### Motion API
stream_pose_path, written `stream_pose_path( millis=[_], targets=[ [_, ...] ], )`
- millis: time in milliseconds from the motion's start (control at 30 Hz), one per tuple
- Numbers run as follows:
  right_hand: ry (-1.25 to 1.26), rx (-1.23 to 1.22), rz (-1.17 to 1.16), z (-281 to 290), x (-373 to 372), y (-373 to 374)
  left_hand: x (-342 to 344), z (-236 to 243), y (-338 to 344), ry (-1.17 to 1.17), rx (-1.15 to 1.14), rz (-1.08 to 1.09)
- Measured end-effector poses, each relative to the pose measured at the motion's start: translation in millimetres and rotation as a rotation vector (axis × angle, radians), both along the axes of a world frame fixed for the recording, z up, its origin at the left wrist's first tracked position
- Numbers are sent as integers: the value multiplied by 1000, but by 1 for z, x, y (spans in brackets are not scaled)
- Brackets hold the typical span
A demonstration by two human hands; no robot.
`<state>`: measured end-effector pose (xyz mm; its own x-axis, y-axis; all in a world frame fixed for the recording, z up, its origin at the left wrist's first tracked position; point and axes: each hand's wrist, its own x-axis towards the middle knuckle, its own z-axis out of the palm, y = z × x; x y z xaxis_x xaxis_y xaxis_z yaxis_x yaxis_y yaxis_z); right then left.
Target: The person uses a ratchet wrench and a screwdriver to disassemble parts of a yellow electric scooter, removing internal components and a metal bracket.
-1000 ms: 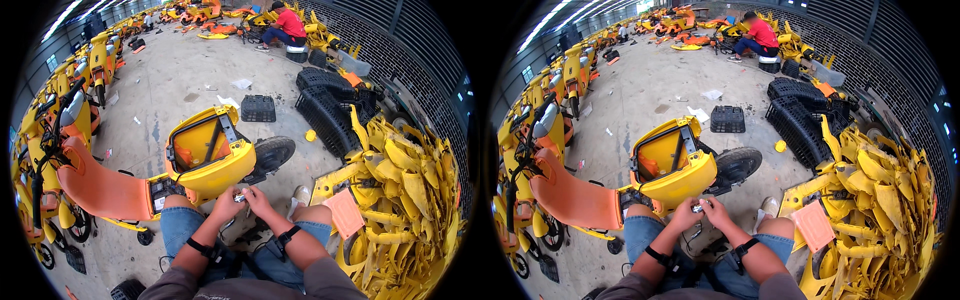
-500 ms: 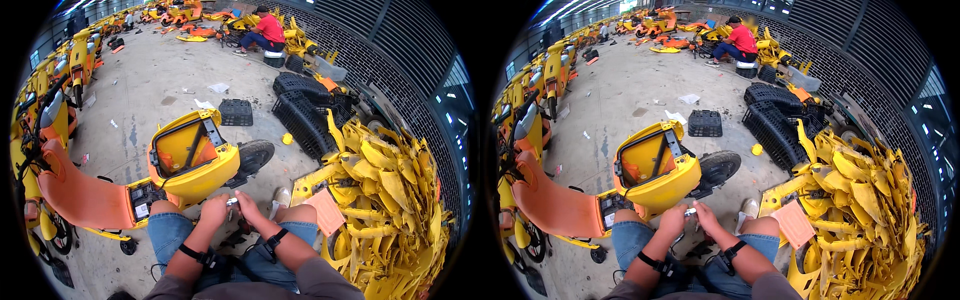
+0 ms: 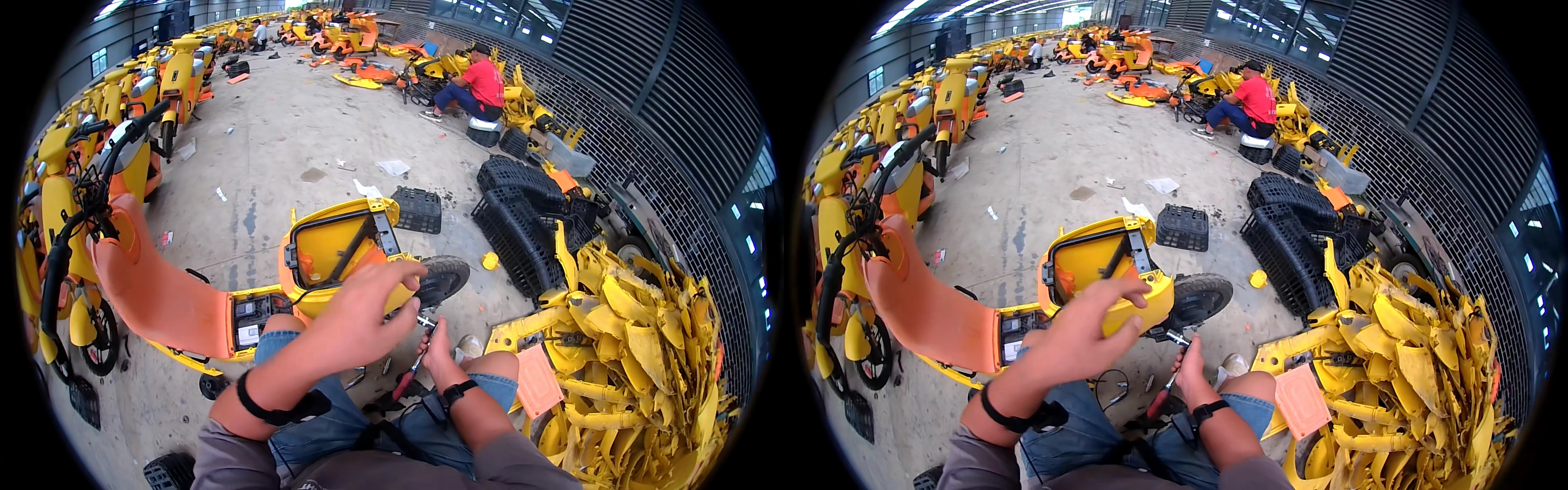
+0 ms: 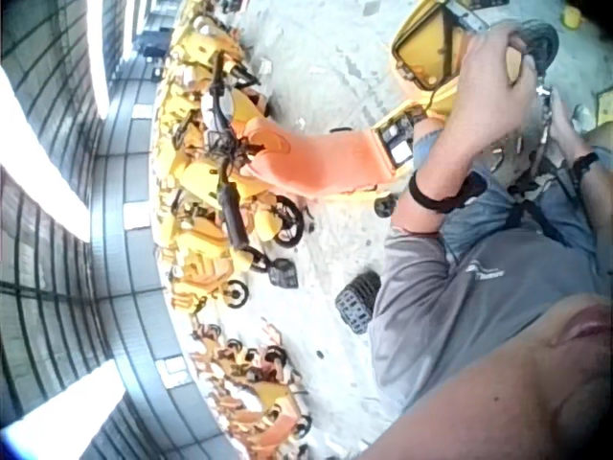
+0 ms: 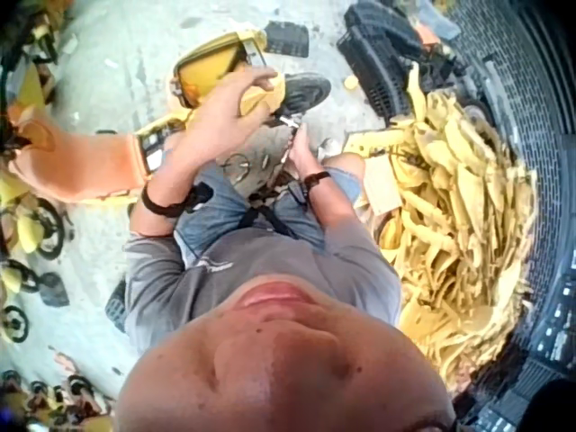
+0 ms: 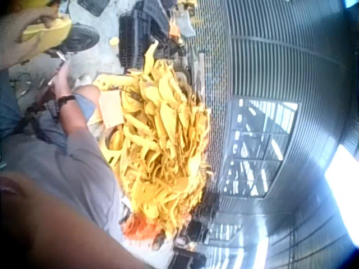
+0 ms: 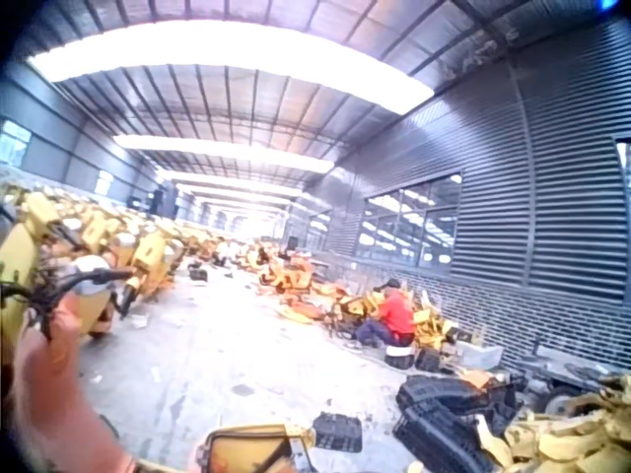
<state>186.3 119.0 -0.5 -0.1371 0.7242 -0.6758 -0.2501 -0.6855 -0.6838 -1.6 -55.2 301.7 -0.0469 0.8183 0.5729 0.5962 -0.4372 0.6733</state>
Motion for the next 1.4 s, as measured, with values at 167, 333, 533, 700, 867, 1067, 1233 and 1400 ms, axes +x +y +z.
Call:
stream_pose_path(
  millis=[167,333,533,700,867,1067,1233,1400],
  targets=[
    [-70,9,22,-19,-6,9,4,93,-38,-425,-109,-102],
    [-19,25,46,-40,-11,20,31,129,-54,-551,-169,-309],
    [-46,136,34,-16,-18,11,58,148,-63,-404,-318,-452],
    [-8,194,-47,2,-17,-6,72,152,-58,-294,-378,-510],
    [-48,108,-53,-13,-6,12,85,151,-53,-221,-411,-539],
    [-70,78,-46,-27,0,16,92,149,-54,-164,-420,-541],
    [-69,59,-32,-27,3,20,99,150,-53,-128,-407,-526],
    [-34,25,-22,-26,8,20,104,146,-48,-101,-344,-483]
  ],
)
